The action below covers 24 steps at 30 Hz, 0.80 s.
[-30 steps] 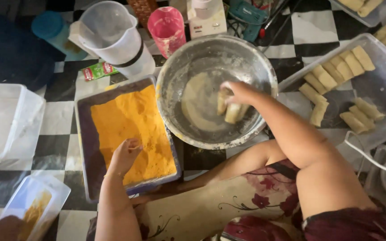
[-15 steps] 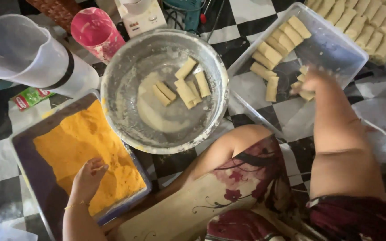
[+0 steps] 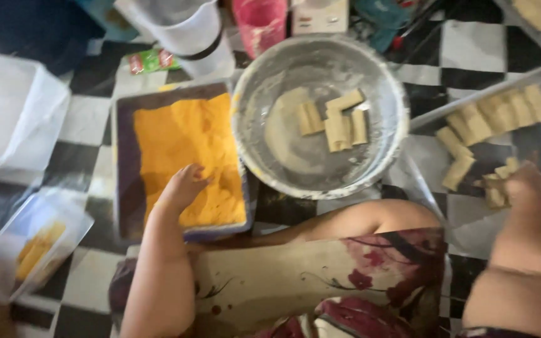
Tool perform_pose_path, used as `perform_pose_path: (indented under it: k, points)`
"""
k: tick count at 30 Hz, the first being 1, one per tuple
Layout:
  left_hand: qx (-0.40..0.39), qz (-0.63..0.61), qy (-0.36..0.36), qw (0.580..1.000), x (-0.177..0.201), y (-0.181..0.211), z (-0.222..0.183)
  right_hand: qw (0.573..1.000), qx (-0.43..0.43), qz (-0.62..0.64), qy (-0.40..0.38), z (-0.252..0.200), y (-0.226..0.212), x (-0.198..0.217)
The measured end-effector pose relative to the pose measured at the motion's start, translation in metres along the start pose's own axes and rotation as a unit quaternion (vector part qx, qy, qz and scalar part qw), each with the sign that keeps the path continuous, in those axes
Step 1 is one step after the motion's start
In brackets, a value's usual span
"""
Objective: Coating food rolls in a liquid and then a yellow powder before organizing them into a storage container.
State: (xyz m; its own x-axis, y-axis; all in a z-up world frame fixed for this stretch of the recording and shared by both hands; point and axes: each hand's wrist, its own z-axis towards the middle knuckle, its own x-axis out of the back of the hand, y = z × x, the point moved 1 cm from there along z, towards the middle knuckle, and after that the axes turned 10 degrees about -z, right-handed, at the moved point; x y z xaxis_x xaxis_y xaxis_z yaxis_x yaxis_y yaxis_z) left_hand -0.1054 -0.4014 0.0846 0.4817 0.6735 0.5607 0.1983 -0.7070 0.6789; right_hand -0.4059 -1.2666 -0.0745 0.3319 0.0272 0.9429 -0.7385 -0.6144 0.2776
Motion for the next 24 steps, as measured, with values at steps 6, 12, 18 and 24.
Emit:
perform_pose_path:
  k: [6,12,18,24]
  points:
    - [-0.105,0.008,0.018,0.994,0.002,-0.015,-0.006,0.997,0.021,0.045,-0.057,0.032,0.015,-0.072]
    - [-0.046,0.038,-0.037,0.998,0.015,-0.017,-0.011,0.934,0.024,0.34,-0.108,-0.011,-0.008,-0.027]
    - [-0.036,0.028,-0.05,0.998,0.024,-0.015,0.004,0.609,-0.022,0.779,-0.146,-0.024,-0.114,0.133]
    - [0.007,-0.012,-0.045,0.999,0.025,-0.033,0.014,0.48,0.035,0.839,-0.252,-0.108,-0.322,0.256]
